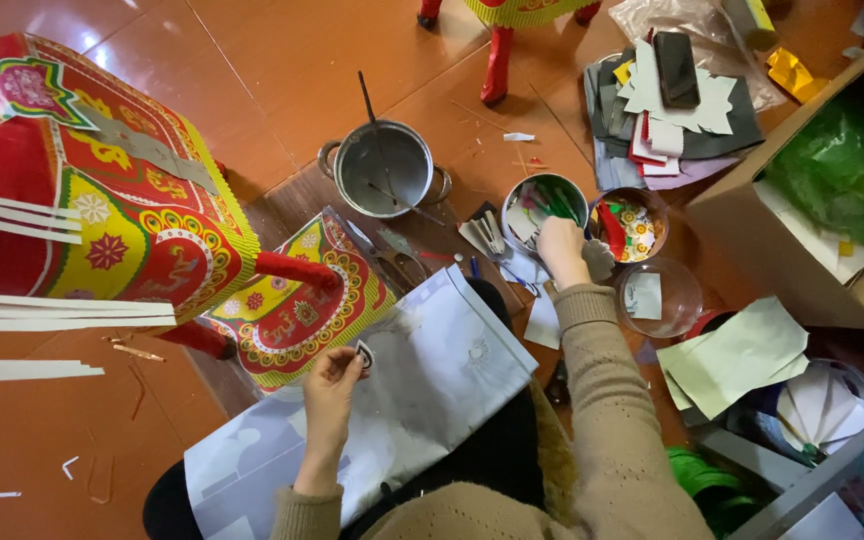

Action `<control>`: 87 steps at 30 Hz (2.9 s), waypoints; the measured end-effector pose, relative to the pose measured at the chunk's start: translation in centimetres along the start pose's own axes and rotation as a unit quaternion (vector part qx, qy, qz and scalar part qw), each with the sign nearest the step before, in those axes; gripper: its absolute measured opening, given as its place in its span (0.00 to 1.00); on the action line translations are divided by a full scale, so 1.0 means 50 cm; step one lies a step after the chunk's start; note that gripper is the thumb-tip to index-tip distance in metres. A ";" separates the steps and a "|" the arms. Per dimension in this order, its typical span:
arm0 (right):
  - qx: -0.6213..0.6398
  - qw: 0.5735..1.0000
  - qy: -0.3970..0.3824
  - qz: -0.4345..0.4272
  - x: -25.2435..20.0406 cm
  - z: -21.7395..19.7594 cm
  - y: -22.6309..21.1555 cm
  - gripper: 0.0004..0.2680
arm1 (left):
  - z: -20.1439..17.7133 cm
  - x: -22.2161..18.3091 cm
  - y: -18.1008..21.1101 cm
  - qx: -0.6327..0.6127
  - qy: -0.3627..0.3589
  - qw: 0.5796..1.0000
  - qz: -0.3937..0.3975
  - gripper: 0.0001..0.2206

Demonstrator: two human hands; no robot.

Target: Assembling and decorating a traditional paper horse craft by gluing decorative paper and accessories.

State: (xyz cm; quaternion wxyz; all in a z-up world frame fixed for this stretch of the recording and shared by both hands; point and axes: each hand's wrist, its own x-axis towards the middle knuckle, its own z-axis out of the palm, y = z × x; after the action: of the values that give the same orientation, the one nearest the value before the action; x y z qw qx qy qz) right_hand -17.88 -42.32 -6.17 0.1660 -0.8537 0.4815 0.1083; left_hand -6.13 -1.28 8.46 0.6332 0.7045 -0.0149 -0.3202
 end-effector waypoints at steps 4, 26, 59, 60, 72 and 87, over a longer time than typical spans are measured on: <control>-0.102 0.994 -0.016 -0.028 0.025 0.038 0.002 0.09 | 0.000 -0.009 0.012 -0.001 0.016 1.000 -0.015 0.06; 0.120 0.989 0.088 -0.018 0.012 -0.026 0.067 0.08 | -0.332 -0.011 -0.029 -0.099 0.182 0.970 0.123 0.06; 0.503 0.678 -0.028 -0.535 -0.503 -0.606 -0.818 0.04 | -0.457 0.086 0.699 -0.174 0.178 0.847 0.470 0.11; 0.512 0.666 -0.032 -0.542 -0.519 -0.618 -0.836 0.03 | -0.458 0.091 0.697 -0.172 0.194 0.846 0.466 0.12; 0.639 0.580 -0.070 -0.501 -0.486 -0.612 -1.041 0.08 | -0.420 0.028 0.700 -0.127 0.253 0.822 0.494 0.07; 0.612 0.564 0.109 -0.544 -0.515 -0.594 -1.060 0.07 | -0.430 -0.012 0.671 0.050 0.234 0.757 0.608 0.15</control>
State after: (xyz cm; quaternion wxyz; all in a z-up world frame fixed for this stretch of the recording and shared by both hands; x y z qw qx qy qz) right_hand 15.11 -8.10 39.57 0.6222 -0.6534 -0.1083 -0.4174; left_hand 16.37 11.34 38.82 0.6422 0.6309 -0.3077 0.3080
